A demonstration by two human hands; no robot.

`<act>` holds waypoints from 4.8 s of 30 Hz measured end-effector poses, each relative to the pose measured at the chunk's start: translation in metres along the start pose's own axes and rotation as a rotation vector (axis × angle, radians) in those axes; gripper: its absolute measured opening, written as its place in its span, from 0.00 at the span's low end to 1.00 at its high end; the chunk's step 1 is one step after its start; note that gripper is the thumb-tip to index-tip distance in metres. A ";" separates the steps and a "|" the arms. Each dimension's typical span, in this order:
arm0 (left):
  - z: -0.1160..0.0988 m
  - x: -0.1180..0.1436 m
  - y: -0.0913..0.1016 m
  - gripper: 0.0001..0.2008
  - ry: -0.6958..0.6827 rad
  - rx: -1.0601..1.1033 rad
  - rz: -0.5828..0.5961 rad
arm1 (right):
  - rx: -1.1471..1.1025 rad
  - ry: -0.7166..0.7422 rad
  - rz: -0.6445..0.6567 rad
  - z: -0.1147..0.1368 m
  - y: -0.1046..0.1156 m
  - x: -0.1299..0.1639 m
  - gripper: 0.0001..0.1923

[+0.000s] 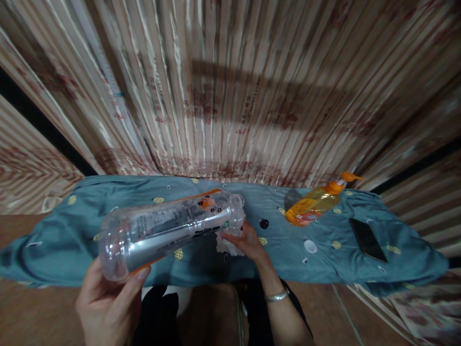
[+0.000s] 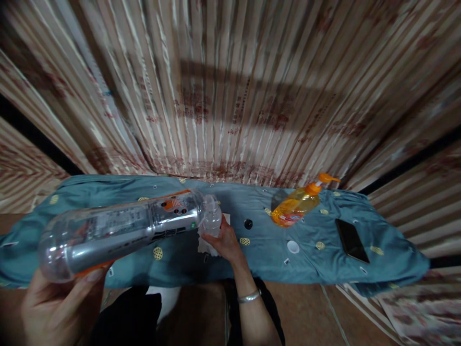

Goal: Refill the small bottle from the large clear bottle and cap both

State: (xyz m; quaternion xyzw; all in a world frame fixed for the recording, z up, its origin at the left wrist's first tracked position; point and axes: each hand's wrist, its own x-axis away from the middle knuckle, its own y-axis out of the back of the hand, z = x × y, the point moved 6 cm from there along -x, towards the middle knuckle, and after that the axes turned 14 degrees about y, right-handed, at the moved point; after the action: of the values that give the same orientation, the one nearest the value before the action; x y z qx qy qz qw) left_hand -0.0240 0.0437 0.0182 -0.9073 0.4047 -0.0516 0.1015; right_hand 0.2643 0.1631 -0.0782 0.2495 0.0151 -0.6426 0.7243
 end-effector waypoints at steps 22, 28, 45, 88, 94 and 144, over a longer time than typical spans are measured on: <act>-0.006 0.010 0.000 0.29 -0.023 -0.026 -0.063 | 0.073 0.018 0.024 0.010 0.001 -0.001 0.31; -0.004 0.007 0.003 0.27 -0.005 -0.030 -0.088 | 0.056 0.037 0.038 0.008 0.000 0.001 0.30; -0.009 0.006 0.004 0.26 -0.082 0.002 -0.051 | 0.008 0.013 0.054 0.010 0.001 -0.001 0.29; -0.010 -0.004 -0.011 0.27 -0.027 0.135 0.058 | 0.026 0.020 0.081 0.009 -0.001 -0.003 0.26; -0.011 -0.003 -0.013 0.24 0.001 0.172 0.078 | 0.039 -0.013 0.083 0.008 0.000 -0.002 0.29; -0.012 -0.004 -0.010 0.26 -0.035 0.099 0.081 | 0.019 -0.014 0.094 0.009 -0.001 -0.002 0.26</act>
State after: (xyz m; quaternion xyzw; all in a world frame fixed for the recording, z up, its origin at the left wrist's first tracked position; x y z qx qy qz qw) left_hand -0.0214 0.0516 0.0323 -0.8848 0.4363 -0.0516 0.1553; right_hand 0.2603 0.1616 -0.0700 0.2523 -0.0076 -0.6097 0.7513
